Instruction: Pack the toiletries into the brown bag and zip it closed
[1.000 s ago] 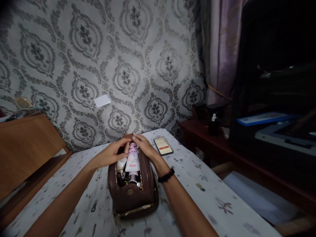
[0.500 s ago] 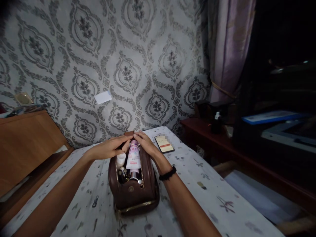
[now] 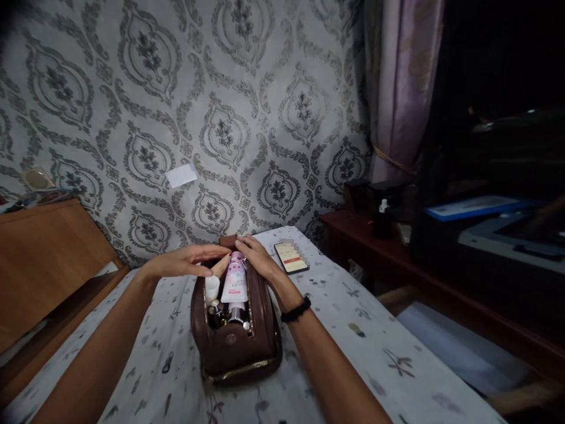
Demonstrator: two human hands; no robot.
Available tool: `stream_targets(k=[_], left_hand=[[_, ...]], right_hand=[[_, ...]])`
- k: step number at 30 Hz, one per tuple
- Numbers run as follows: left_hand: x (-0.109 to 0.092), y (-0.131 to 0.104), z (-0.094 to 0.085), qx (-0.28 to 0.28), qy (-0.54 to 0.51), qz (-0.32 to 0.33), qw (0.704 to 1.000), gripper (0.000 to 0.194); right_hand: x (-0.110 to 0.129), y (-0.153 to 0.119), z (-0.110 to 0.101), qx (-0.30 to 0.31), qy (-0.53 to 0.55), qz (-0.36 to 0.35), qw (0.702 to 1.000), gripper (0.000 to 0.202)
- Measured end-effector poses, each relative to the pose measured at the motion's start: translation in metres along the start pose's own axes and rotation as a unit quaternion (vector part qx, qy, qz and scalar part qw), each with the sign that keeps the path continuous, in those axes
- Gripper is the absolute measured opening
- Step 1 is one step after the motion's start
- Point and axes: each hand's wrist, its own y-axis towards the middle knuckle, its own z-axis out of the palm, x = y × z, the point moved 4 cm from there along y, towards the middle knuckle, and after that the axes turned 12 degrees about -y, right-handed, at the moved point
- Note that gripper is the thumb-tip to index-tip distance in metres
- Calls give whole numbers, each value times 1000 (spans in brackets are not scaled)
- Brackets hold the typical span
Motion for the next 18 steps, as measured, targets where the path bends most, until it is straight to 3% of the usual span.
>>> stream_targets(k=[5, 11, 18], left_hand=[[1, 6, -7, -25, 8, -14, 1000, 65], [-7, 16, 8, -111, 118, -15, 987, 47], [-15, 20, 17, -139, 229, -42, 963, 41]], right_hand=[[1, 0, 0, 3, 3, -9, 1000, 48], [-4, 2, 0, -4, 2, -5, 1000, 50], [-4, 3, 0, -5, 2, -2, 1000, 51]])
